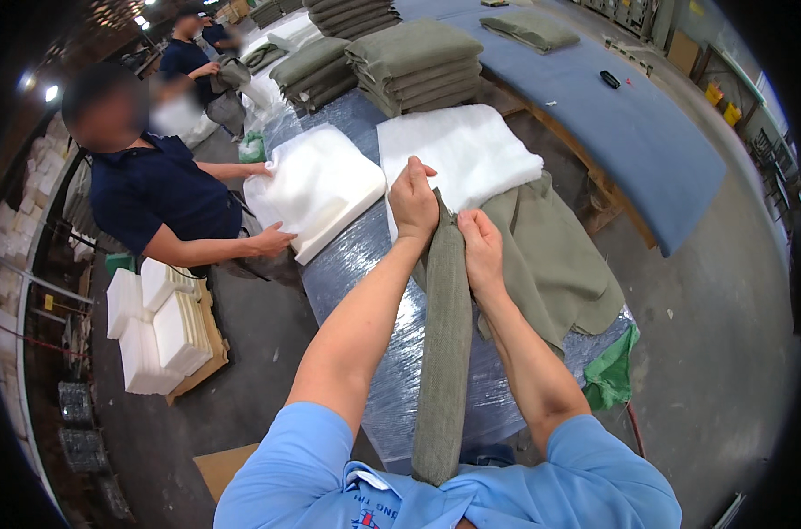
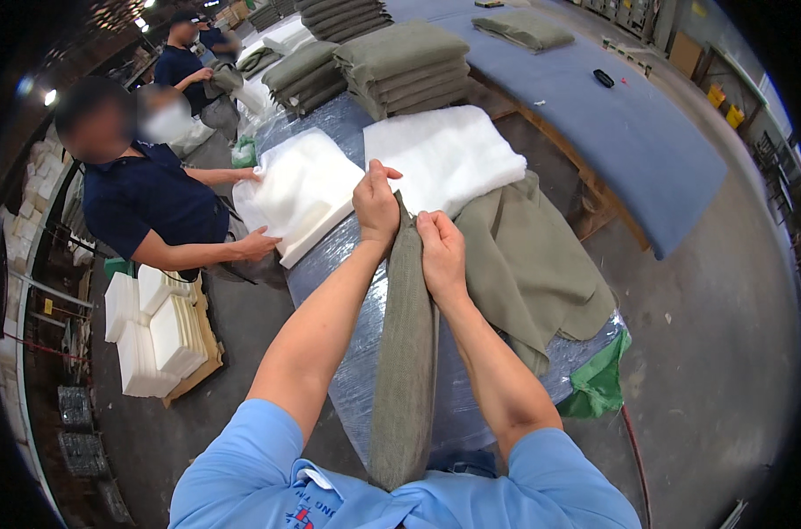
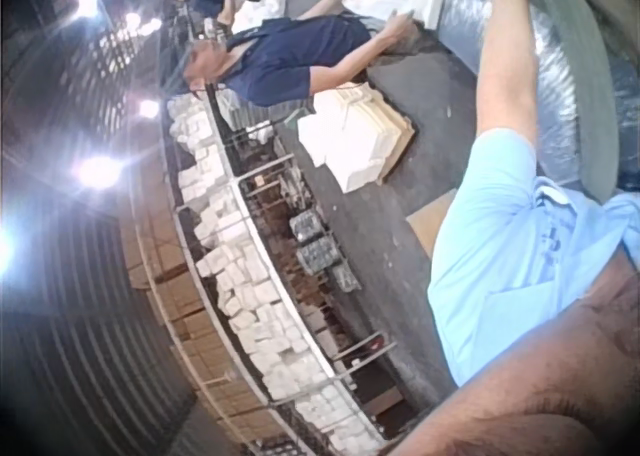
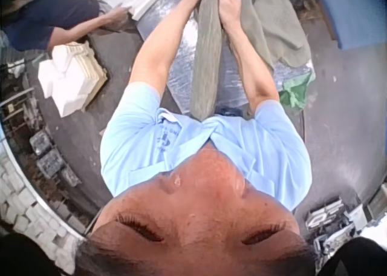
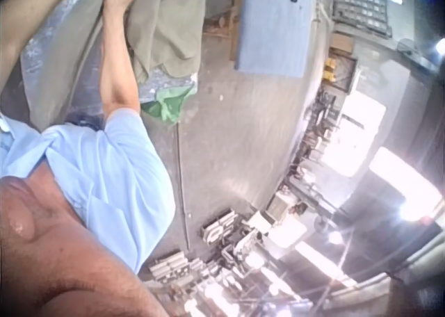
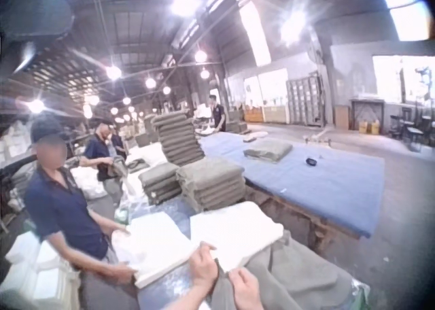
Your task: The person inserts white foam pads into green fabric covers, folds and smooths the covers, and stacks the finished cushions. The person also handles cardboard and additional foam pads on the worktable.
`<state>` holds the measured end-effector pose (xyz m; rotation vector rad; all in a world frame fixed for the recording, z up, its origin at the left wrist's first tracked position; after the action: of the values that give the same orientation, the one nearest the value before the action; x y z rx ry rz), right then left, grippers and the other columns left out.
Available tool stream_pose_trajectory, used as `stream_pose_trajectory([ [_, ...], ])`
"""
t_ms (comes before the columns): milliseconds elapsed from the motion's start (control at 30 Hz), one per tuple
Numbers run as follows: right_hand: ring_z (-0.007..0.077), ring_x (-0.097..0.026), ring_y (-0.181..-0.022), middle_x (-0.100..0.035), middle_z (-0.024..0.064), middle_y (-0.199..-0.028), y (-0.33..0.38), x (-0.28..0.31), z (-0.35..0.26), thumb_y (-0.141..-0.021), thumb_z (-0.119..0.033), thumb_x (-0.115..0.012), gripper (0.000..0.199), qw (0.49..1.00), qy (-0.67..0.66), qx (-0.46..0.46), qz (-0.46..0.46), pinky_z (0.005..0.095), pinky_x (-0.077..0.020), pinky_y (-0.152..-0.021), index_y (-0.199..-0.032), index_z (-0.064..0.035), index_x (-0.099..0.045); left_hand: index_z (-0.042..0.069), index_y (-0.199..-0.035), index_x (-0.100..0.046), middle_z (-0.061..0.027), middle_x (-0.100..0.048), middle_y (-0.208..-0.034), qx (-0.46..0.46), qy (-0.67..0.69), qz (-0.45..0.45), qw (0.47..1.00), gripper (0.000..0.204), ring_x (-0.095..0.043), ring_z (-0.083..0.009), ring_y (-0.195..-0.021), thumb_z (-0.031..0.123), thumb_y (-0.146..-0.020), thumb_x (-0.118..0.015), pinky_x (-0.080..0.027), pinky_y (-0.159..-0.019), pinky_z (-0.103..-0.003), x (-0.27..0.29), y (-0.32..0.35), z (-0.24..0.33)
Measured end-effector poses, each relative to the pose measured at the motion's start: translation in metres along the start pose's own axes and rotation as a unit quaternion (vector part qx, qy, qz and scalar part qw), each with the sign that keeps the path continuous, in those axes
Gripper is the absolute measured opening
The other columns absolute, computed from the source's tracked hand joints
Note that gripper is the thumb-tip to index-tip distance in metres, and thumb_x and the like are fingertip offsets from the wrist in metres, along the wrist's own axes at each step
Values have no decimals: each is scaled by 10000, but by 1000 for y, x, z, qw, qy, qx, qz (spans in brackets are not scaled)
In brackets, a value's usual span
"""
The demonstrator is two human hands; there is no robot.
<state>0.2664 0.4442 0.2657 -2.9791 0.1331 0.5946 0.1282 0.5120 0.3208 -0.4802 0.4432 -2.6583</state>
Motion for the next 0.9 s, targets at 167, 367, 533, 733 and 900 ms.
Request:
stream_pose_trajectory([
  [167, 41, -461, -766, -559, -70, -815, -4, 12, -6, -1075, -233, -578, 264, 999, 16, -2, 42, 244, -401, -700, -929, -27, -656, 23, -876, -763, -124, -679, -786, 117, 47, -177, 976, 772, -623, -240, -799, 655, -1065, -362, -469, -778, -375, 0, -5, -18],
  [367, 52, -466, -739, -549, -57, -764, -41, 28, -32, -1071, -279, -595, 314, 995, 77, 32, 50, 273, -409, -661, -889, -27, -638, -84, -1120, -700, -178, -707, -1017, 211, 96, -337, 913, 984, -632, -256, -1000, 806, -1004, -297, -468, -924, -390, -12, 50, 2],
  [533, 97, -420, -586, -459, 19, -578, -62, 14, -39, -995, -341, -694, 478, 971, 228, 56, 40, 337, -398, -558, -682, -4, -562, -86, -903, -616, -263, -697, -900, 83, -51, -294, 951, 805, -670, -359, -868, 706, -992, -504, -501, -819, -432, -3, 76, 35],
  [733, 139, -402, -524, -535, 110, -538, -71, -8, -40, -910, -310, -756, 453, 954, 297, 50, 8, 387, -409, -535, -651, 31, -610, -1, -903, -596, -121, -636, -768, 105, -104, -308, 940, 661, -631, -199, -732, 650, -900, -709, -510, -681, -358, 5, 92, 41],
  [900, 107, -372, -533, -480, 37, -515, -79, -18, -25, -918, -300, -765, 477, 965, 257, 29, -34, 359, -384, -518, -608, 12, -582, -9, -983, -616, -144, -686, -856, 96, -93, -325, 936, 658, -674, -220, -787, 621, -858, -758, -537, -740, -355, 12, 88, 40],
])
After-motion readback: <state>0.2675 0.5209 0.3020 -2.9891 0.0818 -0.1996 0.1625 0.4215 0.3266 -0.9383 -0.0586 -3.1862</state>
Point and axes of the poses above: each hand's wrist, its own y-axis away from the middle knuckle, its own x-axis out of the back of the hand, z = x × y, the point moved 7 cm from there along -y, towards the middle knuckle
